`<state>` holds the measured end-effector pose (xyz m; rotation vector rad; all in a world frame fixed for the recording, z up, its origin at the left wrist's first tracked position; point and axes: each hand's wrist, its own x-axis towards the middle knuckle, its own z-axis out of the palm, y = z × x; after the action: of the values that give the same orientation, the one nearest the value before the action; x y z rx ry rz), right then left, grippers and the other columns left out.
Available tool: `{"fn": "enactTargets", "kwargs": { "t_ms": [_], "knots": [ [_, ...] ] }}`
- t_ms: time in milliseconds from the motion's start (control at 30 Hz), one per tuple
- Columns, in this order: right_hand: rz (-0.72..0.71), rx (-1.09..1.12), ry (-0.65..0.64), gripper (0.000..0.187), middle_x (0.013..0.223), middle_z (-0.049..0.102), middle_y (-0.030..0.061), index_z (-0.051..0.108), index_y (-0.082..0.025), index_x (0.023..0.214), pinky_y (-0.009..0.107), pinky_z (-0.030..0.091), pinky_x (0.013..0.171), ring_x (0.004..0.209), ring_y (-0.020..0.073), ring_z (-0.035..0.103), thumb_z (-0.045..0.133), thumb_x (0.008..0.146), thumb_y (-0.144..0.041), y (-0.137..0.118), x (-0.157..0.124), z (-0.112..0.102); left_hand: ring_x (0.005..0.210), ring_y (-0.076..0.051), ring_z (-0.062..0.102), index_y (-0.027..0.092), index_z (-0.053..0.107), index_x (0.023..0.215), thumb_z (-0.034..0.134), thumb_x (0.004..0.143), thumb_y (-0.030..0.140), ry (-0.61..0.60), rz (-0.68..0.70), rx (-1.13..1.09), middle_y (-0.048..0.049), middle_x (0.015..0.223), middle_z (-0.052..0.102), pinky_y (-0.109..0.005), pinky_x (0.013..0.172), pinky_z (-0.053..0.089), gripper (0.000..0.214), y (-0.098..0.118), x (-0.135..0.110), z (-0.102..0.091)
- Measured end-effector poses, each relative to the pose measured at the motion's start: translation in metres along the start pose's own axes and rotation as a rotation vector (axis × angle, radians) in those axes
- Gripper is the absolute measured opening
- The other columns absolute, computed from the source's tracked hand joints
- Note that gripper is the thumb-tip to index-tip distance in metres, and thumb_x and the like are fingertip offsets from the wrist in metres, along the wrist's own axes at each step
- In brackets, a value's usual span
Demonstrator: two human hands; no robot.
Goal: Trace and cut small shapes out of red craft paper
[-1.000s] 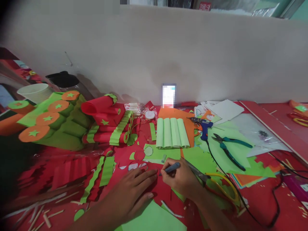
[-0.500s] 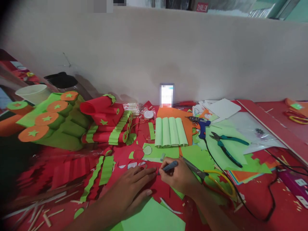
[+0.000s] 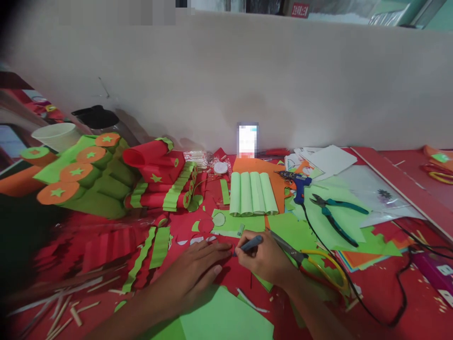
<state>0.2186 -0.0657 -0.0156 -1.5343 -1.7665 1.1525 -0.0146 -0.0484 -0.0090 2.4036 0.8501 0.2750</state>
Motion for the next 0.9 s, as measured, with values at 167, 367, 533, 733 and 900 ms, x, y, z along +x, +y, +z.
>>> {"fn": "enactTargets", "kwargs": {
  "t_ms": [167,367,533,733,900],
  "knots": [
    [0.008,-0.005,0.005,0.01,0.057,0.052,-0.0046,0.061,-0.019,0.075,0.021,0.034,0.05,0.052,0.0113,0.046,0.06,0.083,-0.026,-0.0011,0.0002,-0.0008,0.125,-0.02,0.053,0.029,0.053,0.134,0.036,0.101,0.03,0.028,-0.003,-0.032,-0.0014,0.136,0.059,-0.041,0.11,0.039,0.037,-0.0017,-0.0014,-0.0023],
    [-0.013,-0.006,-0.004,0.011,0.057,0.052,-0.0043,0.063,-0.019,0.075,0.021,0.034,0.049,0.052,0.011,0.045,0.06,0.083,-0.025,-0.0013,0.0008,0.0003,0.124,-0.019,0.054,0.028,0.056,0.131,0.035,0.102,0.031,0.04,-0.011,-0.047,-0.0014,0.133,0.062,-0.04,0.108,0.042,0.036,0.0004,-0.0008,-0.0048],
    [-0.02,0.001,-0.004,0.012,0.058,0.055,-0.0035,0.064,-0.019,0.076,0.021,0.036,0.05,0.052,0.0112,0.047,0.059,0.084,-0.027,-0.0019,0.0007,0.0001,0.125,-0.02,0.055,0.028,0.057,0.131,0.034,0.102,0.031,0.037,-0.011,-0.061,-0.0016,0.133,0.062,-0.042,0.109,0.041,0.037,0.0012,0.0002,-0.0071],
    [-0.027,-0.002,-0.019,0.013,0.058,0.059,-0.0032,0.066,-0.019,0.075,0.02,0.036,0.049,0.053,0.0116,0.051,0.061,0.083,-0.028,-0.0042,0.0002,-0.0001,0.126,-0.02,0.054,0.03,0.055,0.133,0.034,0.102,0.034,0.037,-0.022,-0.079,-0.0003,0.134,0.061,-0.043,0.112,0.038,0.038,0.0011,-0.0007,-0.0087],
    [-0.022,-0.028,-0.009,0.011,0.059,0.062,-0.0029,0.068,-0.019,0.076,0.02,0.039,0.051,0.054,0.0121,0.054,0.063,0.082,-0.027,-0.0049,0.0007,-0.0003,0.129,-0.02,0.051,0.031,0.054,0.135,0.033,0.102,0.035,0.012,-0.056,-0.095,0.0012,0.136,0.06,-0.044,0.113,0.038,0.039,0.0007,-0.002,-0.0091]
  ]
}}
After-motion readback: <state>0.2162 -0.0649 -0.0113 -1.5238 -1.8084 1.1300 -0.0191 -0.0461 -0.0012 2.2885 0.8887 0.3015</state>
